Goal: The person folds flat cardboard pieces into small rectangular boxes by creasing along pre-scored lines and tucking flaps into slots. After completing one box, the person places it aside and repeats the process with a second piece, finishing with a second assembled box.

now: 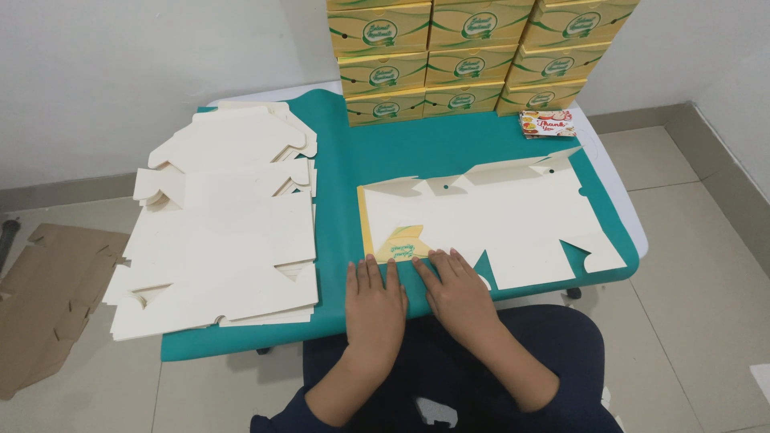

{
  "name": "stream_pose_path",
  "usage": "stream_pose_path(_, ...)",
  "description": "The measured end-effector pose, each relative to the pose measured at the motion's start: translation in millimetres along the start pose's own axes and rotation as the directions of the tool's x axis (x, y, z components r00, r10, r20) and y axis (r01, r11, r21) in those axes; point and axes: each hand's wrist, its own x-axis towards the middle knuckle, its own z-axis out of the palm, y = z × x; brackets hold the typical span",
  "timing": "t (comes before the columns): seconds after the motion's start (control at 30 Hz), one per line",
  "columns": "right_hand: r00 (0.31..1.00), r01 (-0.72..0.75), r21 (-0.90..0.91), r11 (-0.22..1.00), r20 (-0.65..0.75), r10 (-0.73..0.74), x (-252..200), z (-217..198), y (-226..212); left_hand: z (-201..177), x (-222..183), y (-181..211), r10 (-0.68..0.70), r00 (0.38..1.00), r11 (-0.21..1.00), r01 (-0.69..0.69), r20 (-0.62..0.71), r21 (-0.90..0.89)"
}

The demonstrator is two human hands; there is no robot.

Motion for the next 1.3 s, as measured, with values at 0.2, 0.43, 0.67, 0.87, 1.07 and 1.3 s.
stream_pose_path(0.2, 0.998, 0.010, 0.203, 0.979, -0.068, 0.003, 6.8, -12.6, 5.5, -29.2, 10.1, 13.2, 0.172, 0.967, 0.926, -0.224, -0.188, -0.305)
stream_pose_path(0.43, 0.878, -0.346, 0.459, 0.818, 0.466, 0.110, 18.4, -95.8, 20.5, -1.4, 31.7, 20.8, 0.188, 0.974, 0.787, -0.226, -0.126, -0.573)
stream_pose_path(0.67, 0.877, -0.463, 0.378, 0.802, 0.325, 0.354, 27.4, -65.6, 51.2, 5.1, 32.9, 22.8, 0.183, 0.977, 0.800, -0.214, -0.112, -0.561)
stream_pose_path(0.87, 0.862, -0.507, 0.231, 0.831, 0.145, 0.485, 40.0, -17.7, 53.4, 6.4, 33.3, 25.0, 0.192, 0.975, 0.817, -0.224, -0.115, -0.532)
stream_pose_path(1.07, 0.958, -0.282, 0.056, 0.958, -0.040, 0.284, 4.7, 7.2, 39.4, 10.8, 41.2, 38.1, 0.219, 0.973, 0.891, -0.230, -0.074, -0.392)
stream_pose_path(1.3, 0.934, -0.357, -0.013, 0.934, -0.014, 0.357, -13.0, -24.1, 35.8, 13.1, 43.6, 41.4, 0.250, 0.966, 0.909, -0.258, -0.069, -0.328)
